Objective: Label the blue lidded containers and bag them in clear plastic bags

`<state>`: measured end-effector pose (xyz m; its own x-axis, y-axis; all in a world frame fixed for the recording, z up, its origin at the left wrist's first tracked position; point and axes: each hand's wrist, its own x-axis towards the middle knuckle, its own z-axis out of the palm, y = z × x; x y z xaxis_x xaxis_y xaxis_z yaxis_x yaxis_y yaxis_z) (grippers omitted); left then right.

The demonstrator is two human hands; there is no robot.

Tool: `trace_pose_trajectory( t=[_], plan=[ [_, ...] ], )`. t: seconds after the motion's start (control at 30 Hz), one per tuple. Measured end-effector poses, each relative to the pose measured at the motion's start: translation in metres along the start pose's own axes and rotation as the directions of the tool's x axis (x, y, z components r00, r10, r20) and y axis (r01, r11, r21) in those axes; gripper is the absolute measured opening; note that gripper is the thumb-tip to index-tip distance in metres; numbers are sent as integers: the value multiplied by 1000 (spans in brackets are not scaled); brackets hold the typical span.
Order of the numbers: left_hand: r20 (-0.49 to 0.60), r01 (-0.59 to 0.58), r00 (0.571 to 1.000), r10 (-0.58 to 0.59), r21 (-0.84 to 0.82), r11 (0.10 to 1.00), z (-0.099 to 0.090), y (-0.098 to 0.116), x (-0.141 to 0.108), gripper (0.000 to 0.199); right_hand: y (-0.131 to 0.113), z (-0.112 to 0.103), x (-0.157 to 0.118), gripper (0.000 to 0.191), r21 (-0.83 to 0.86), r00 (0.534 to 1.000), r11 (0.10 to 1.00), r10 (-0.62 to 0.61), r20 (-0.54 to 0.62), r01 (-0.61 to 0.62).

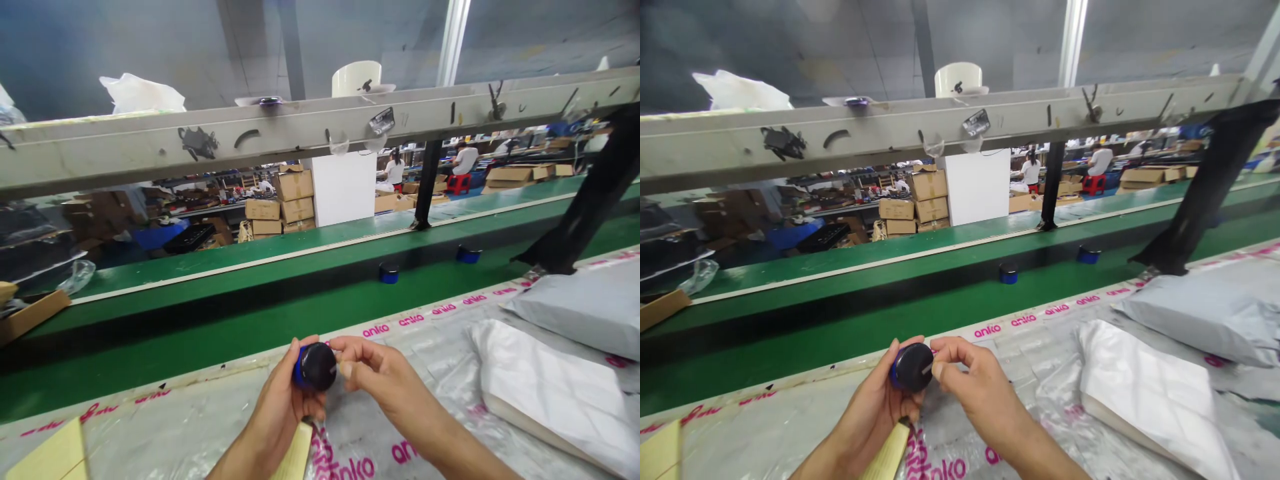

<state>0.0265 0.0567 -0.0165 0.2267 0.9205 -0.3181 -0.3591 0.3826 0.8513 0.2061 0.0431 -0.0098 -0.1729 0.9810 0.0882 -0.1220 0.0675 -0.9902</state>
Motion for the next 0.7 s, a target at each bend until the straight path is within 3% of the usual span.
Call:
trace_pose_trajectory(
  t=[0.17,0.33,0.5,0.57,0.7],
  plan=[
    [-29,-9,1000,10,45,999,5,1,-1,47,-1,0,-2,12,-14,999,1000,-23,25,23],
    [-79,-22,996,32,130,991,7,2,0,57,-2,4,-4,14,-7,998,1000,-29,60,30],
    [-114,43,993,-25,160,986,8,3,0,59,-2,6,-6,14,-22,995,999,-46,85,48],
    [-124,74,991,-56,141,987,7,4,0,57,-3,6,-7,15,-39,995,998,-39,87,42],
    [-38,128,991,-126,40,991,3,8,-1,38,-7,8,-7,15,-68,996,997,-37,81,42]
  ],
)
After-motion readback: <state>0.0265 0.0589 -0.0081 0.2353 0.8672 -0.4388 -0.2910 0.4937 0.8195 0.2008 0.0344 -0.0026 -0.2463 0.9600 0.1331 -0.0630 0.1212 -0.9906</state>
